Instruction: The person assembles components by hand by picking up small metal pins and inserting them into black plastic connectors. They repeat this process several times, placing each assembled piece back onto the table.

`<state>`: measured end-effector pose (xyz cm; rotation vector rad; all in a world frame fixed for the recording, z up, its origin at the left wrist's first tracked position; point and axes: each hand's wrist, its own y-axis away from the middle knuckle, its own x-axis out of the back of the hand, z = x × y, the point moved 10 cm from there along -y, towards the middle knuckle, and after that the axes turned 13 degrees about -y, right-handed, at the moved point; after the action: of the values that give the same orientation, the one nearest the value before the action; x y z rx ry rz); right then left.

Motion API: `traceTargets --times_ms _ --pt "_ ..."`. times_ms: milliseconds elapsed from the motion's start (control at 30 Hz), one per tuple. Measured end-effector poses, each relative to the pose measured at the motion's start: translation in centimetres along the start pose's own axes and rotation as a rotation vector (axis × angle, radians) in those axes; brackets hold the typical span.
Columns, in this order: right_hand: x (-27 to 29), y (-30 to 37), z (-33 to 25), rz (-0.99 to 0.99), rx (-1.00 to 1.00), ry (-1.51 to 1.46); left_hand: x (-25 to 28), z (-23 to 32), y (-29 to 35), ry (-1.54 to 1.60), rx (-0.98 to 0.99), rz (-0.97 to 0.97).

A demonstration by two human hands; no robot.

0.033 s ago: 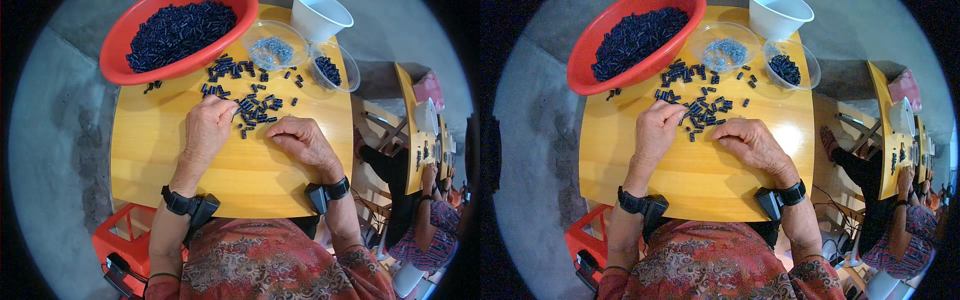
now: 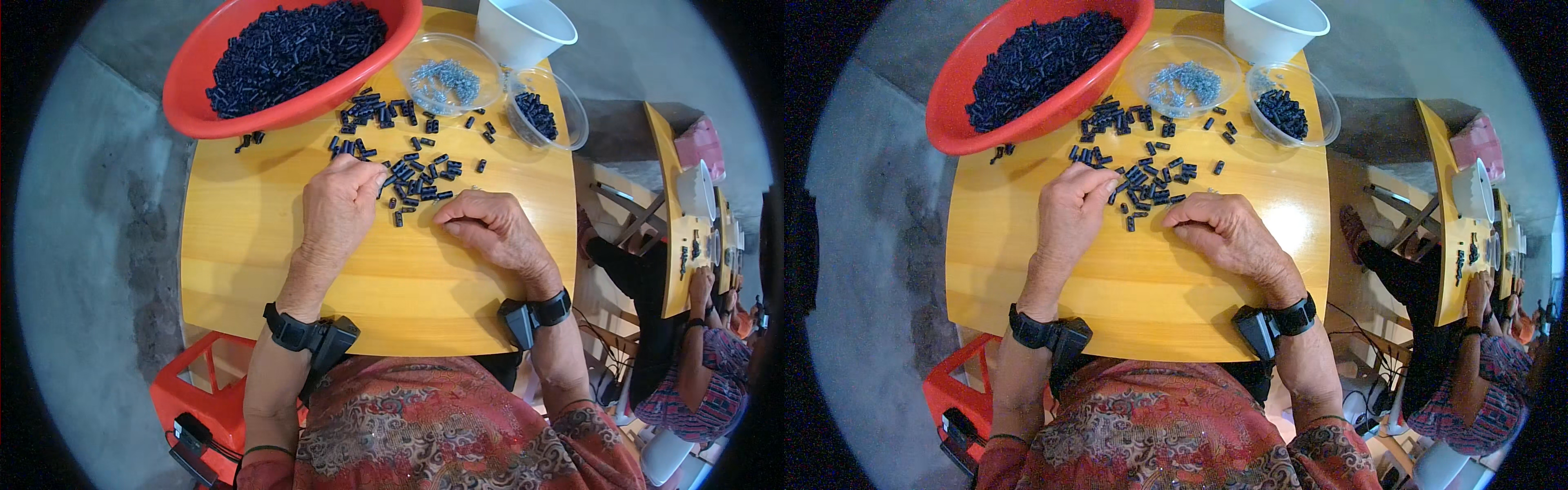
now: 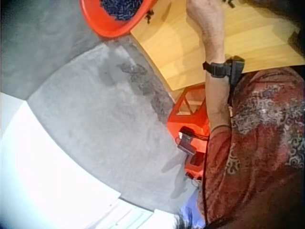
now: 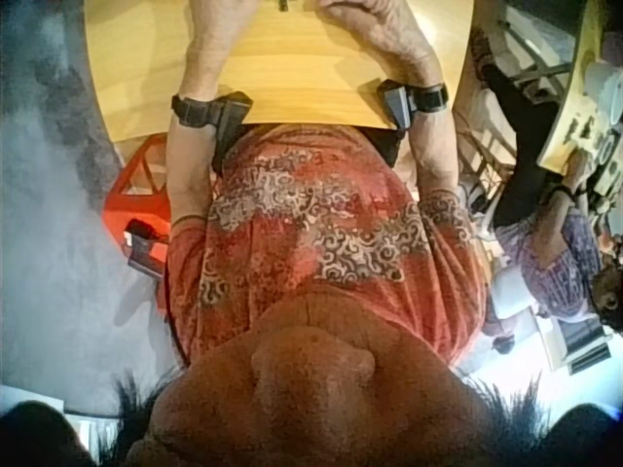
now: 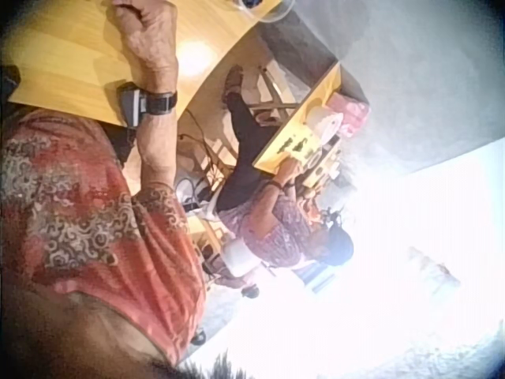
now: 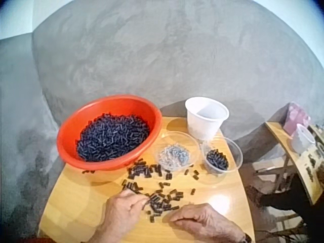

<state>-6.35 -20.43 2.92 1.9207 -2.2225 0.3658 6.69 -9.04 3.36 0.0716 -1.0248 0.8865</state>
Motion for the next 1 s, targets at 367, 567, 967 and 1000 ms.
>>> traceTargets --times_ms 367,567,967,1000 --pt "-0.1 -0.1 0.1 0.004 0.056 0.001 -0.3 1.7 -0.1 -0.141 -0.056 -0.040" --pt "-0.1 0.0 0.5 0.021 -0.016 -0.002 -0.6 1.6 0.0 -0.154 -0.071 -0.022" --pt "0.5 0.6 2.9 0.122 -0.201 -0.351 0.4 3.0 0.5 0.348 -0.093 -0.016" --pt "0.5 0.6 2.8 0.125 -0.210 -0.369 -0.2 2.8 0.6 0.460 -0.061 -0.076"
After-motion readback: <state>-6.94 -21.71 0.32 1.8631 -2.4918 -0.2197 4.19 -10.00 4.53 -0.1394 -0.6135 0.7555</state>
